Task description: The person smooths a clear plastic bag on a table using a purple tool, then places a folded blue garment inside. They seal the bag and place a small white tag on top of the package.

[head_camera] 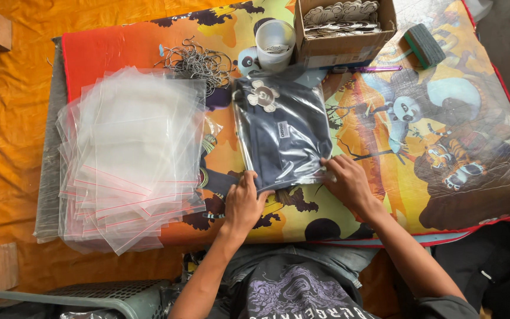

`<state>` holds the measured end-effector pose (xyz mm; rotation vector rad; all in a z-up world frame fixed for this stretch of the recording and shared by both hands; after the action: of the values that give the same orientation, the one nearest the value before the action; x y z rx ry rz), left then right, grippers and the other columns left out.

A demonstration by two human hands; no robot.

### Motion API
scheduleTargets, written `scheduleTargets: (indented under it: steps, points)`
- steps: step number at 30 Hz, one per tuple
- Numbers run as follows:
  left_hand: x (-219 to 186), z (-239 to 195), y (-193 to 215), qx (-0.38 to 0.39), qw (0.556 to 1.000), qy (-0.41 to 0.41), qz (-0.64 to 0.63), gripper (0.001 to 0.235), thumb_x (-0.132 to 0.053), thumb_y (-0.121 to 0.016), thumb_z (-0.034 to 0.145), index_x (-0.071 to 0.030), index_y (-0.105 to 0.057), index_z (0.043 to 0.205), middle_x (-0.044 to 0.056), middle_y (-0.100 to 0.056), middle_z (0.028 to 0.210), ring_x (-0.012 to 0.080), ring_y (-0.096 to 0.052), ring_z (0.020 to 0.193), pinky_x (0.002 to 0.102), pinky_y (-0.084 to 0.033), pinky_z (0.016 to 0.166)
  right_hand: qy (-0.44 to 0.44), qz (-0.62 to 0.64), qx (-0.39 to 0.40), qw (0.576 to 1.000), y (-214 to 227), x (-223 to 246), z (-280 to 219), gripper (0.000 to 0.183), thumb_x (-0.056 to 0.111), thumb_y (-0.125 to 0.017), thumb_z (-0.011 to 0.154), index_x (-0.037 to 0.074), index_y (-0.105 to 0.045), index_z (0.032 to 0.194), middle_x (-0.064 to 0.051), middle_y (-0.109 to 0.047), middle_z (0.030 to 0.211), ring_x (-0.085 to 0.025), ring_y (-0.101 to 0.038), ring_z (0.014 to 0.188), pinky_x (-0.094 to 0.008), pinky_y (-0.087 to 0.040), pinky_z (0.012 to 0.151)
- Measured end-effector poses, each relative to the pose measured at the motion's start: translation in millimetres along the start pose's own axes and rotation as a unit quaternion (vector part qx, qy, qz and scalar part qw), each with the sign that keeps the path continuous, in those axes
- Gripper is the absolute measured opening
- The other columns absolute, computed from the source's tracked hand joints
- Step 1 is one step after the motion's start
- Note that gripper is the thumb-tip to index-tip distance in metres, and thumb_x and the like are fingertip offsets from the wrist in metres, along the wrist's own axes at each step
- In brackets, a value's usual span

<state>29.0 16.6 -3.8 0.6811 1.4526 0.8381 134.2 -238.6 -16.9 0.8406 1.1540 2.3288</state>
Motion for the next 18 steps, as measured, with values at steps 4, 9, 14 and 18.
scheduleTargets:
  steps: [4, 9, 14, 18]
  points:
    - [-4.6, -13.9, -10.0, -0.031, 0.998, -0.031, -0.035, 0.038, -0.035, -0.076, 0.09, -0.01, -0.051, 0.104, 0.013, -0.069, 0.069, 0.0296, -0.072, 0.062, 0.039, -0.053, 0.067, -0.007, -0.025, -0.021, 0.999, -14.0, -1.6, -37.5, 0.021, 0.032, -0.074, 0.086, 0.014, -0.061, 0.088, -0.002, -0.055, 0.076, -0.025, -0.058, 0.07, -0.036, -0.051, 0.062]
    - [-5.5, -23.0, -19.5, -0.133, 0.99, -0.01, -0.046, 0.038, -0.026, -0.081, 0.08, -0.019, -0.045, 0.088, 0.011, -0.064, 0.051, 0.0309, -0.069, 0.052, 0.037, -0.054, 0.066, -0.037, -0.106, -0.067, 0.991, 5.4, 7.7, -44.4, 0.021, 0.032, -0.068, 0.087, 0.019, -0.054, 0.078, -0.001, -0.046, 0.071, -0.023, -0.053, 0.066, -0.032, -0.048, 0.06]
    - [-15.1, -14.0, -19.3, -0.137, 0.99, -0.013, -0.016, 0.035, -0.022, -0.08, 0.08, -0.02, -0.045, 0.081, 0.009, -0.062, 0.047, 0.0269, -0.069, 0.05, 0.034, -0.053, 0.067, -0.081, -0.139, -0.081, 0.984, 18.2, 5.7, -32.9, 0.026, 0.026, -0.077, 0.074, 0.016, -0.055, 0.081, -0.002, -0.049, 0.071, -0.024, -0.055, 0.068, -0.033, -0.047, 0.059]
    - [-20.2, -3.4, -2.4, -0.021, 0.999, 0.011, 0.022, 0.035, -0.032, -0.073, 0.084, -0.018, -0.044, 0.096, 0.017, -0.068, 0.061, 0.0342, -0.073, 0.064, 0.042, -0.048, 0.076, -0.094, -0.148, -0.062, 0.983, 27.9, 10.1, -23.8, 0.035, 0.025, -0.082, 0.069, 0.012, -0.057, 0.089, -0.006, -0.053, 0.074, -0.028, -0.058, 0.073, -0.037, -0.05, 0.065]
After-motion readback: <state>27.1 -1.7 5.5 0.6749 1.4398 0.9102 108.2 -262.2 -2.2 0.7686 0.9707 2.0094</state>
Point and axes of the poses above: each hand's wrist, its own z-axis towards the middle knuckle, its own y-axis out of the back of the hand, x = y × z, the point moved 4 cm from there along z, towards the middle knuckle
